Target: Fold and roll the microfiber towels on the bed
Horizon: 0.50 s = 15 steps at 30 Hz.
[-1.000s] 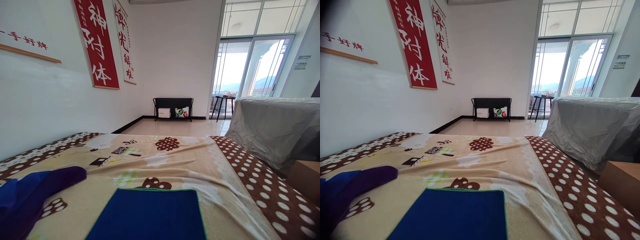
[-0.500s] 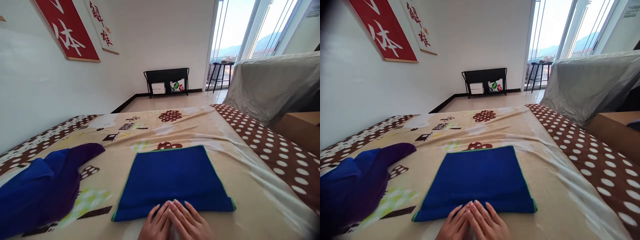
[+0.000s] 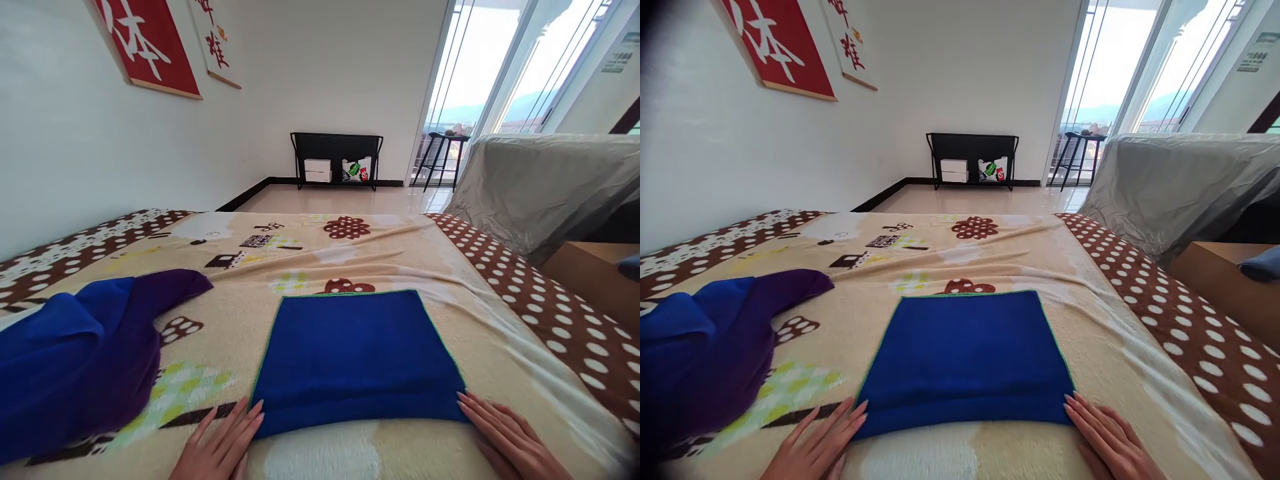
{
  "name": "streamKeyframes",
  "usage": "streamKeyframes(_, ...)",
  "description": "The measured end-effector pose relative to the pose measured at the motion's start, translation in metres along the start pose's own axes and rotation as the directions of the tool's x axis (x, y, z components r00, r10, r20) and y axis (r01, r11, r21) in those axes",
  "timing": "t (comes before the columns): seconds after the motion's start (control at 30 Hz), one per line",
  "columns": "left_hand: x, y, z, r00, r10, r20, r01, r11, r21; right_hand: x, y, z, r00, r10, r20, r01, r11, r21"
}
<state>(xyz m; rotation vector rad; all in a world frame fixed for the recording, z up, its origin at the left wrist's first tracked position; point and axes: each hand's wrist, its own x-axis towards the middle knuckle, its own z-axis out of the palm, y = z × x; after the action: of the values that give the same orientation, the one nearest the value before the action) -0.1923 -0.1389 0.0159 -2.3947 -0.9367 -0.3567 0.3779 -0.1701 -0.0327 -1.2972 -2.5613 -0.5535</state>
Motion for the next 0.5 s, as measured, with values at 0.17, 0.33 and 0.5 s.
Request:
streamKeyframes(0.17,0.011,0.004,0.002,0.977,-0.204,-0.06,0.201,0.978,-0.059,0.019,0.006,0.016,0.989,0.088,-0.12,-0.082,0.995,0.055)
streamKeyframes(0.33,0.006,-0.005,0.011,0.949,-0.301,-0.096,0.275,0.936,-0.222,0.033,0.023,0.022,0.979,0.177,-0.106,-0.157,0.972,0.175)
streamKeyframes(0.5,0.004,-0.009,0.003,0.94,-0.333,-0.068,0.302,0.91,-0.284,0.03,0.036,0.01,0.981,0.189,-0.047,-0.171,0.952,0.256)
